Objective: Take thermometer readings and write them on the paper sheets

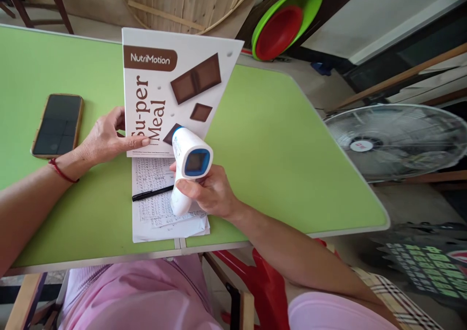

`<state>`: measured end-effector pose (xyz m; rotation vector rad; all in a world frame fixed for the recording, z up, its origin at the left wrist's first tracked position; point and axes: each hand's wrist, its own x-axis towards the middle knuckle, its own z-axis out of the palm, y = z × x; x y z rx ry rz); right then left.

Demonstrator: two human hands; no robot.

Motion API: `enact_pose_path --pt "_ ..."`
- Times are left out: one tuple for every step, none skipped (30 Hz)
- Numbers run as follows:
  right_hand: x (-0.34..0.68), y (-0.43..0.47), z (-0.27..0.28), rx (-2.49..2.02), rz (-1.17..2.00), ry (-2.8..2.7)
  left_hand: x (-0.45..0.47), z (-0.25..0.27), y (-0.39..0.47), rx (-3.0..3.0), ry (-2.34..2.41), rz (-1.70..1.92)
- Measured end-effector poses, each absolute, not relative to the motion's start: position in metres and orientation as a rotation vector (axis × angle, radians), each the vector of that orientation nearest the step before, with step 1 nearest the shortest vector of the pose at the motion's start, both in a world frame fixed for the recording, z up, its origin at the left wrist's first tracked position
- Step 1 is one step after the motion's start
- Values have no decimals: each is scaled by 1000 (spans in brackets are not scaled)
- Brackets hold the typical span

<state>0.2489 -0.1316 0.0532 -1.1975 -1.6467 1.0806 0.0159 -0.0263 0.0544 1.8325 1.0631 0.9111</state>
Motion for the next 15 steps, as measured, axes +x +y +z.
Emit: enact_pose_path --pt "249 -132 53 -1209 1094 -1639 16 54 -26 1823 1055 909" --pt "249 -132 52 -1222 1105 -1628 16 54 -25 1809 1046 905" --pt "249 -132 51 -1233 1115 -1615 16 53 -25 1788 1032 904" --pt "249 -132 50 -1239 1121 -1601 16 52 -25 1759 1011 903" --pt "249 -132 49 -1235 1125 -1584 16 52 -24 1727 989 899" --pt "249 -132 48 -1226 1128 -1569 16 51 -24 1701 974 890" --pt "248 -132 48 -1215 1133 -1558 16 50 -24 1690 965 881" --pt "248 -132 47 -1204 1139 -1552 15 50 -24 1695 964 871" --pt "248 -132 47 -1196 1148 -1553 15 49 -24 1713 972 861" --pt "249 -133 48 -1190 1158 -1561 15 49 -24 1735 982 854" --pt "249 -133 49 -1184 1168 -1575 14 49 -23 1751 988 849" --pt "249 -133 50 -1177 1174 -1591 14 49 -23 1758 990 846" --pt "250 -133 51 -1170 1175 -1606 13 49 -23 1756 994 843" --pt "250 -133 53 -1165 1171 -1619 13 49 -24 1751 1003 836" --pt "251 -133 54 -1163 1162 -1630 13 49 -24 1746 1014 832"
